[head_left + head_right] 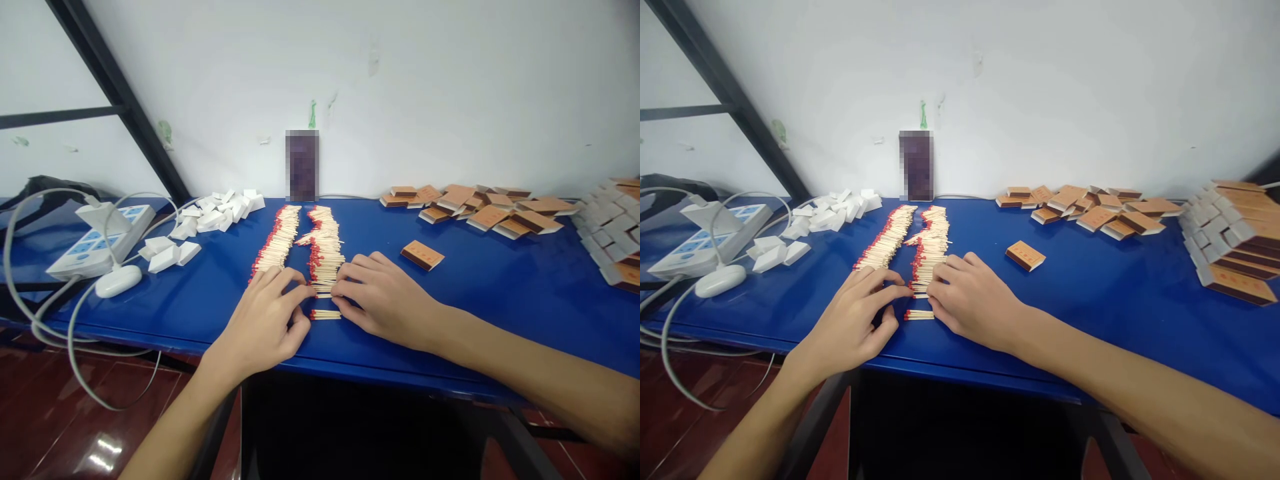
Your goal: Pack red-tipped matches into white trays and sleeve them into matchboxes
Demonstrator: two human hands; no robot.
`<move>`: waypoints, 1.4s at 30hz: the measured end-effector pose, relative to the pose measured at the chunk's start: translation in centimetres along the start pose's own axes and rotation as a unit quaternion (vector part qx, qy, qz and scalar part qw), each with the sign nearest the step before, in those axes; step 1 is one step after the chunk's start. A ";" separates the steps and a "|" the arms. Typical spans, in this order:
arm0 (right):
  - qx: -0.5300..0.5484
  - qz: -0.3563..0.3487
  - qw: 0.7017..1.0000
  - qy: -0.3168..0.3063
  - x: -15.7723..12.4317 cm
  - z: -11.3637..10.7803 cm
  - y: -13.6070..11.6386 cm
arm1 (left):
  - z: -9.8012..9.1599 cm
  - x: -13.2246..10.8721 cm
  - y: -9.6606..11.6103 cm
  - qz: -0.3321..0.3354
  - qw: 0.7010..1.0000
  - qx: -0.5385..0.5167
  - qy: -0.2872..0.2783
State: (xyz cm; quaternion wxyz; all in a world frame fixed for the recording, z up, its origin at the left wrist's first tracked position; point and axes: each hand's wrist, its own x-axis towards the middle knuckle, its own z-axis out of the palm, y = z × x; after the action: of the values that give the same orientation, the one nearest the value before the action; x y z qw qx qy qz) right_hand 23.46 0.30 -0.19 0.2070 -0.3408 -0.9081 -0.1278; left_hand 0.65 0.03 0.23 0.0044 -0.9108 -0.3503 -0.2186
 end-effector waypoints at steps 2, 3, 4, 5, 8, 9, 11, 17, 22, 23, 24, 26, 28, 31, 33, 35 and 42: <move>0.005 0.006 1.000 -0.006 0.1 0.0 0.0 | -0.1 0.0 0.1 0.002 1.000 -0.002 0.000; 0.006 0.008 1.000 -0.010 0.1 0.0 0.0 | -0.1 0.0 0.1 0.006 1.000 -0.004 0.001; 0.006 0.011 1.000 -0.013 0.1 0.0 0.0 | -0.1 -0.1 0.1 0.015 1.000 -0.008 0.004; 0.005 0.012 1.000 -0.016 0.1 0.0 -0.1 | -0.1 -0.1 0.2 0.026 1.000 -0.013 0.007; 0.000 0.014 1.000 -0.018 0.1 0.0 -0.1 | -0.2 -0.3 0.3 0.057 0.998 -0.028 0.015; -0.001 0.014 1.000 -0.018 0.1 0.0 -0.1 | -0.2 -0.4 0.3 0.063 0.997 -0.030 0.017; -0.004 0.014 1.000 -0.022 0.0 0.0 -0.1 | -0.1 -0.5 0.2 0.068 0.997 -0.031 0.020; -0.007 0.023 0.999 -0.036 0.0 -0.1 -0.2 | 0.0 -0.4 0.2 0.064 0.997 -0.028 0.016; -0.008 0.021 0.999 -0.038 0.1 -0.1 -0.2 | -0.1 -0.4 0.2 0.064 0.997 -0.030 0.011; -0.008 0.020 0.999 -0.037 0.1 -0.1 -0.2 | -0.1 -0.4 0.2 0.065 0.997 -0.031 0.011; -0.008 0.019 0.999 -0.036 0.1 -0.1 -0.1 | -0.2 -0.5 0.2 0.065 0.997 -0.032 0.010; -0.003 0.016 0.999 -0.035 0.1 -0.2 -0.1 | -0.3 -0.5 0.3 0.062 0.998 -0.031 0.010; 0.002 0.012 0.999 -0.036 0.0 -0.3 -0.1 | -0.3 -0.5 0.3 0.055 0.998 -0.026 0.010; 0.011 0.007 0.999 -0.042 0.0 -0.4 -0.2 | -0.3 -0.4 0.3 0.042 0.999 -0.019 0.005; 0.019 0.007 0.999 -0.045 0.0 -0.5 -0.2 | -0.3 -0.2 0.3 0.036 0.999 -0.016 0.002; 0.025 0.010 0.999 -0.046 0.1 -0.5 -0.3 | -0.2 -0.1 0.3 0.026 1.000 -0.005 0.005; 0.017 0.006 0.998 -0.057 0.4 -0.6 -0.6 | -0.1 0.0 0.3 -0.040 0.999 0.028 0.015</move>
State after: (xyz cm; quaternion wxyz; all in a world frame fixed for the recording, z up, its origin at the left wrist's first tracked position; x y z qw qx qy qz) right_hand 22.95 -0.19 0.49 0.1619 -0.3496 -0.9183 -0.0911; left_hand 0.83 -0.22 0.37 0.0266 -0.8922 -0.3920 -0.2227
